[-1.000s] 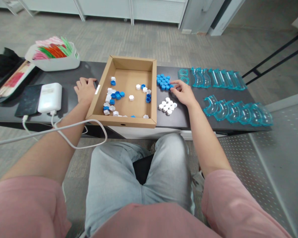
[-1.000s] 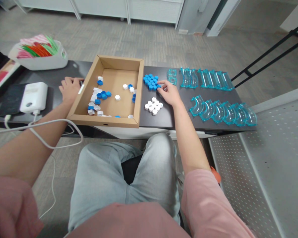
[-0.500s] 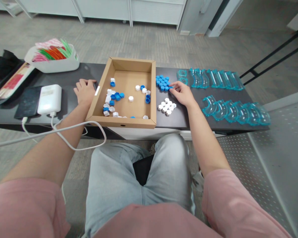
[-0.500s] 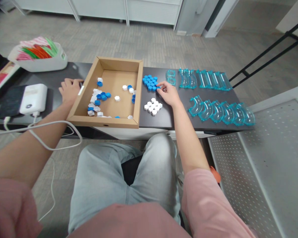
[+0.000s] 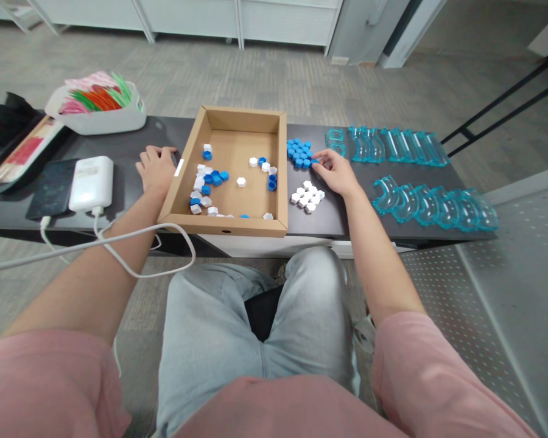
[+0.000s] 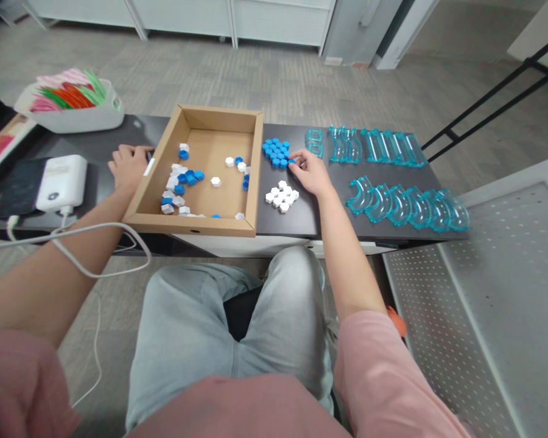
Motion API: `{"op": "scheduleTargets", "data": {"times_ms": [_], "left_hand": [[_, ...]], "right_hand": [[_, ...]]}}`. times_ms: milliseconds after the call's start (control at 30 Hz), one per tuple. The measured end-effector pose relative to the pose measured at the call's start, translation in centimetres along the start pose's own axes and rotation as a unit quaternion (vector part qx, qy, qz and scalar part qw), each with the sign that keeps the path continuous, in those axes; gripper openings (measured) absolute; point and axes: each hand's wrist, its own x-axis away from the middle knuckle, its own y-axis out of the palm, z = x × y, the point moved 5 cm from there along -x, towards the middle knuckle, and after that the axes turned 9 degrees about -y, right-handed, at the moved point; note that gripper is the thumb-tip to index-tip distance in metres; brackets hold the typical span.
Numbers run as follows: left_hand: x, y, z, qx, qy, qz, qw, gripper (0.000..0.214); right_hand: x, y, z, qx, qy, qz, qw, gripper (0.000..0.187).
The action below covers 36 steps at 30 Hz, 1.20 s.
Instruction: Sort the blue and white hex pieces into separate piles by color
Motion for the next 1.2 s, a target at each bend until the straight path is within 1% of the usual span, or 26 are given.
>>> {"op": "scheduleTargets", "data": {"times_ms": [133, 233, 433, 733, 900, 967, 1000, 1067, 1133, 1200], "left_hand": [[-0.1, 0.1, -0.1, 0.002, -0.004, 0.000, 1.000, 0.066], [-0.4, 0.2, -0.3, 0.009, -0.001, 0.007, 1.000, 0.063], [-0.6, 0.5, -0.3, -0.015, 0.000, 0.012, 1.000, 0.062], [-0.6, 0.5, -0.3, -0.004, 0.000, 0.009, 1.000, 0.063], [-0.6, 0.6, -0.3, -0.001, 0.005, 0.015, 1.000, 0.063], [-0.6, 0.6, -0.4, 0.000, 0.005, 0.015, 1.000, 0.062], [-0.6, 0.6, -0.3, 0.000, 0.005, 0.014, 1.000, 0.062], [-0.5, 0.7, -0.3, 0.001, 0.008, 0.015, 1.000, 0.062], [-0.4, 0.7, -0.2, 0.007, 0.012, 0.018, 1.000, 0.061], [-0.3, 0.6, -0.1, 0.017, 0.017, 0.021, 0.999, 0.060]], "right_hand": [[-0.1, 0.0, 0.4, 0.000, 0.002, -0.001, 1.000, 0.039], [-0.1, 0.1, 0.7, -0.003, 0.006, -0.002, 1.000, 0.040], [-0.1, 0.2, 0.8, -0.030, 0.002, 0.020, 0.999, 0.041], [-0.1, 0.2, 0.5, -0.022, 0.008, 0.022, 0.999, 0.035], [0.0, -0.1, 0.2, -0.019, 0.008, 0.042, 0.999, 0.031], [0.1, -0.6, -0.9, -0.019, 0.002, 0.055, 0.998, 0.029], [0.1, -0.9, -1.9, -0.017, -0.005, 0.057, 0.998, 0.029], [0.0, -1.0, -4.9, -0.009, -0.035, 0.040, 0.999, 0.029], [-0.5, -0.3, -9.2, 0.013, -0.089, -0.014, 0.996, 0.031], [-1.1, 1.3, -13.8, 0.066, -0.158, -0.104, 0.980, 0.030]]}}
